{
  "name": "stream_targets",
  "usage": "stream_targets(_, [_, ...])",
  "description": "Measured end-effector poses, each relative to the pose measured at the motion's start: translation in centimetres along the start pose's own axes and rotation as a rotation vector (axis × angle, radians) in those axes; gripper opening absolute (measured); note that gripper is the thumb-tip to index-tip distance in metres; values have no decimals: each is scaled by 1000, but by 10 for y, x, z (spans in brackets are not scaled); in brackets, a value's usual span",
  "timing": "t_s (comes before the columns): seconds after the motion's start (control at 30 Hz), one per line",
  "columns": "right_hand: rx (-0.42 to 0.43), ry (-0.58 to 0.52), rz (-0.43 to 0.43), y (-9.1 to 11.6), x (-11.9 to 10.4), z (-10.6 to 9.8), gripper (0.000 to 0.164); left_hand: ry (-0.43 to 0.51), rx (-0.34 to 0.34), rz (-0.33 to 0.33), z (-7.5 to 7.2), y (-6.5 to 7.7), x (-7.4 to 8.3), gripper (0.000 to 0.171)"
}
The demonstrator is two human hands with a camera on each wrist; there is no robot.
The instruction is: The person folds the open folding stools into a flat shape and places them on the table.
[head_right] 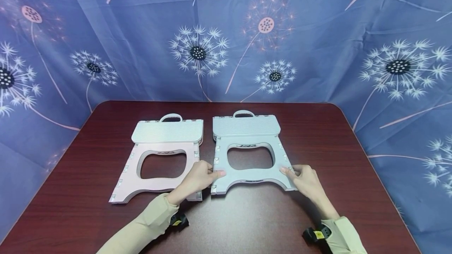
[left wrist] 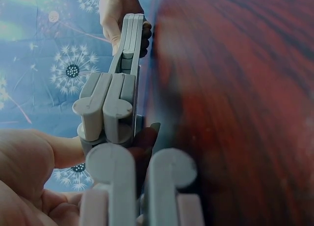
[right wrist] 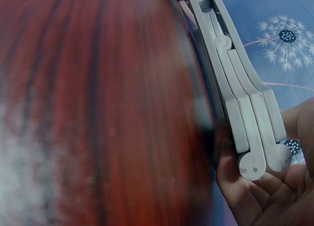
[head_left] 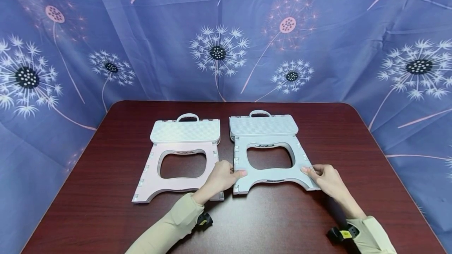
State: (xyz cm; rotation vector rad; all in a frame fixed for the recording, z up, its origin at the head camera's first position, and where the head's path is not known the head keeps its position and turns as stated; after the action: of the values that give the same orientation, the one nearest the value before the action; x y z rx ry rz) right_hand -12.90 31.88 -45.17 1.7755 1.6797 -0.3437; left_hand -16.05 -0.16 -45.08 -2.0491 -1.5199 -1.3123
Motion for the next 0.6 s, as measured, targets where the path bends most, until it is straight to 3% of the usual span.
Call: stream_targets(0.6, [2, 21, -4, -2, 1, -2, 51, -3, 6, 12, 1, -1, 0, 58])
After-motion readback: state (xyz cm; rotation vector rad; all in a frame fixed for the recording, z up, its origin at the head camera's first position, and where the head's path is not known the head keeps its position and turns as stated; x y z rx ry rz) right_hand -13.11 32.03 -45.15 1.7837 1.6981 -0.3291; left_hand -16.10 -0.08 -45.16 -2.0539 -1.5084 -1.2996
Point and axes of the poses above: each hand's wrist, its own y-axis away from the middle knuckle, its own z-axis out of the palm, x = y × z, the point moved 2 cm from there along -y, towards the middle knuckle, and after that the axes turned 11 degrees about -x, right-handed, at the moved point
